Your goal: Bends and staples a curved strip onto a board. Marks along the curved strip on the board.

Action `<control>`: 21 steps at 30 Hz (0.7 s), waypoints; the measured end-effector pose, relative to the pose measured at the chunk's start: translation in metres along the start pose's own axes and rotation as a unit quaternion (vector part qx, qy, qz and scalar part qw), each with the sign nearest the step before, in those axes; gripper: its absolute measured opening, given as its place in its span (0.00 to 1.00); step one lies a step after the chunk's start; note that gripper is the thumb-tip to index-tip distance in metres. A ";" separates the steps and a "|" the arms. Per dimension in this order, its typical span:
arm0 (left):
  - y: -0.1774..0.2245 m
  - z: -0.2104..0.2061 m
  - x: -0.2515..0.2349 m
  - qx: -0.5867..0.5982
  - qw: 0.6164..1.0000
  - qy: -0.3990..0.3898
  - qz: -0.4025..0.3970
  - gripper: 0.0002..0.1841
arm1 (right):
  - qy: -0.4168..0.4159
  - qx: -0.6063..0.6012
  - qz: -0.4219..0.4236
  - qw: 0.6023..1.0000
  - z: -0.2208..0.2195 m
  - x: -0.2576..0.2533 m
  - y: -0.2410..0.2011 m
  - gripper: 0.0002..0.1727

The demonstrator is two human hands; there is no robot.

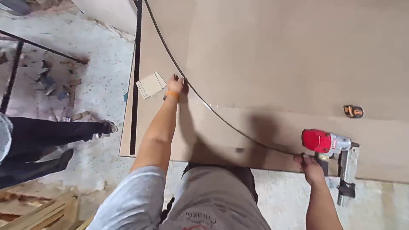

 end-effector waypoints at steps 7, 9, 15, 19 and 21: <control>0.028 -0.001 -0.059 0.000 0.999 -0.036 -0.003 0.32 | -0.020 -0.032 -0.044 0.998 0.003 -0.004 0.007 0.24; 0.025 0.000 -0.068 0.003 1.000 -0.029 0.011 0.33 | -0.018 -0.041 -0.045 0.998 0.004 -0.002 0.009 0.22; 0.039 -0.007 -0.089 -0.006 0.996 -0.073 -0.050 0.30 | 0.007 -0.090 -0.043 0.995 0.002 0.001 0.009 0.18; 0.049 -0.013 -0.095 -0.020 0.993 -0.075 -0.084 0.33 | 0.014 -0.103 -0.040 0.994 0.003 -0.001 0.011 0.17; 0.048 -0.016 -0.099 -0.015 0.994 -0.058 -0.093 0.33 | 0.008 -0.105 -0.036 0.994 0.003 -0.002 0.011 0.17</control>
Point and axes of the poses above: each hand's wrist, its own x-axis away from the middle knuckle, its own z-axis out of the back of the hand, y = z × x, the point moved 9 cm from there along -x, towards the middle knuckle, and after that the axes turned 13 degrees about -y, right-handed, at the moved point
